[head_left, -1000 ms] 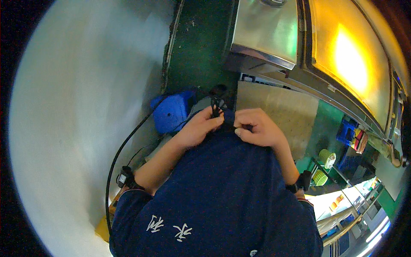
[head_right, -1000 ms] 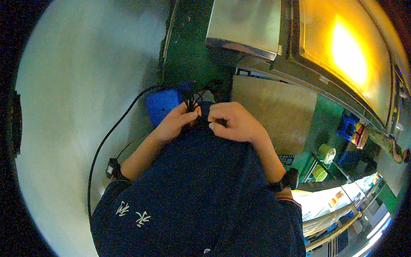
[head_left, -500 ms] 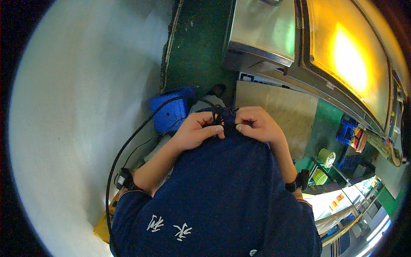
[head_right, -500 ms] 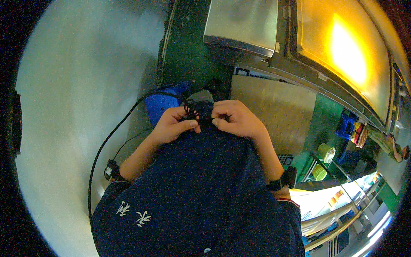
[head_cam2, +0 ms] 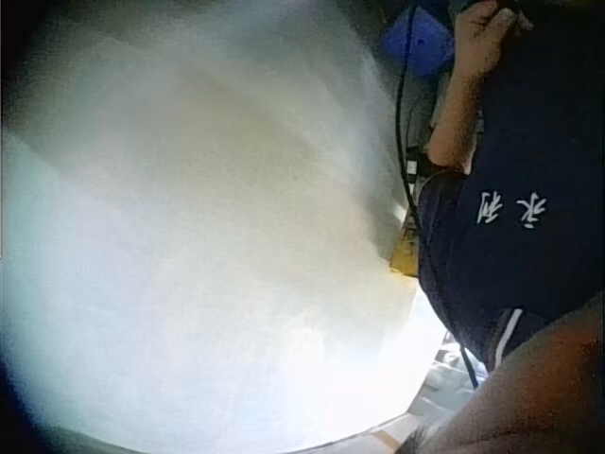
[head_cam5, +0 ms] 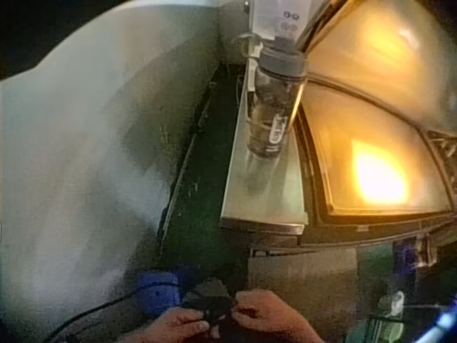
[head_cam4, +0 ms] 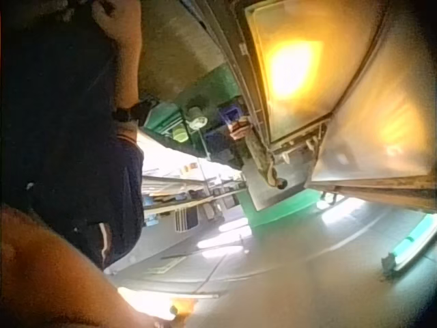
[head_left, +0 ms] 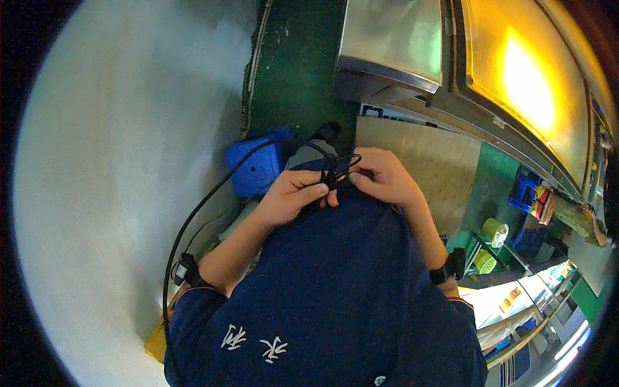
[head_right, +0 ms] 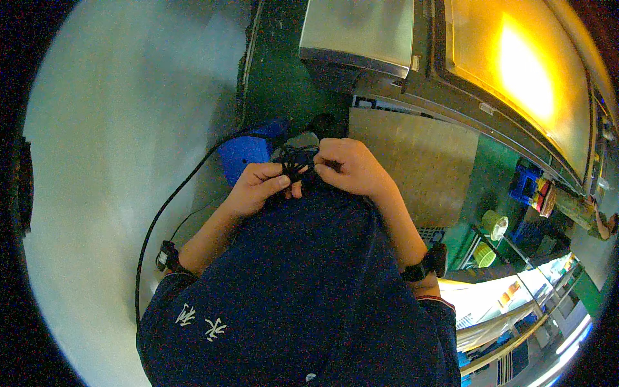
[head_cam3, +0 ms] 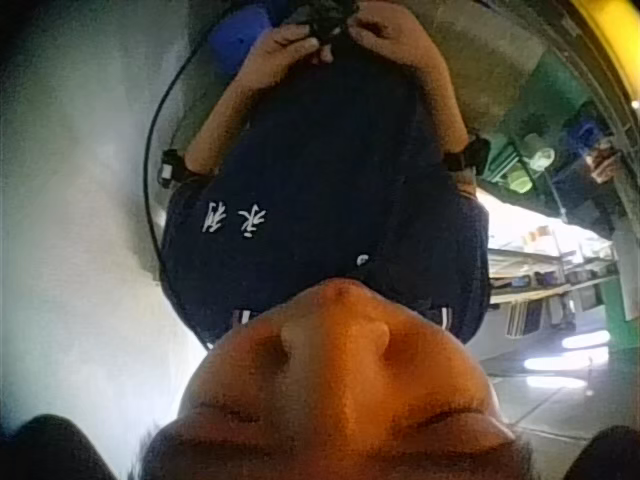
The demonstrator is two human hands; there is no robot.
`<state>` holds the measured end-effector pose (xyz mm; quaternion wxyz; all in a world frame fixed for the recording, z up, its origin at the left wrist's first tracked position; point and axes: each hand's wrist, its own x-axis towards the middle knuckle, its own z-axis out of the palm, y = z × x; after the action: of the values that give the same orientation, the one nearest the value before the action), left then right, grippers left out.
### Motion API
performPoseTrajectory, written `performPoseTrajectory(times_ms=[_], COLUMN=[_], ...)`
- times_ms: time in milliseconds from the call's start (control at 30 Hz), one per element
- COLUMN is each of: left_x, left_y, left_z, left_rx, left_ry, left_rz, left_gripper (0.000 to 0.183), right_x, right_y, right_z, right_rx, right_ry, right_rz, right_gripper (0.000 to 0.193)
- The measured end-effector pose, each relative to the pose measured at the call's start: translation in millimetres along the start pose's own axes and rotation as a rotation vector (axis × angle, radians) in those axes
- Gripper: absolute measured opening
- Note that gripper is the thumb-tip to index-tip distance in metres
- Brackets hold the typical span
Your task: Untangling and organizing a set of black cables.
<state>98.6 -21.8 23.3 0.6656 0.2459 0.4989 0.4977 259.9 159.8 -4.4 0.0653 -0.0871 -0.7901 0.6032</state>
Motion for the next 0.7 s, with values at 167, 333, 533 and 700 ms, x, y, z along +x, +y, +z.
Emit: performPoseTrajectory(times_ms=[167, 333, 533, 700], left_x=[4.4, 6.6, 8.2, 10.1], left_y=[-1.5, -1.0, -6.0, 4.4], left_z=[-3.8, -3.9, -8.7, -9.2], left_rx=[0.012, -0.153, -0.181, -0.133], left_ry=[-0.093, -0.061, -0.059, -0.098], left_rz=[0.019, -0.018, 0.014, -0.017], left_gripper=[0.028, 0.029, 0.03, 0.035], right_x=[7.4, 13.0, 11.5, 12.1], right_y=[0.0, -9.6, 2.6, 4.3], right_z=[3.1, -2.4, -3.9, -6.3], right_rx=[-0.045, -0.046, -0.16, -0.128], right_ry=[0.024, -0.029, -0.018, 0.003], right_rz=[-0.09, -0.002, -0.081, -0.107], right_gripper=[0.011, 0.014, 0.013, 0.012])
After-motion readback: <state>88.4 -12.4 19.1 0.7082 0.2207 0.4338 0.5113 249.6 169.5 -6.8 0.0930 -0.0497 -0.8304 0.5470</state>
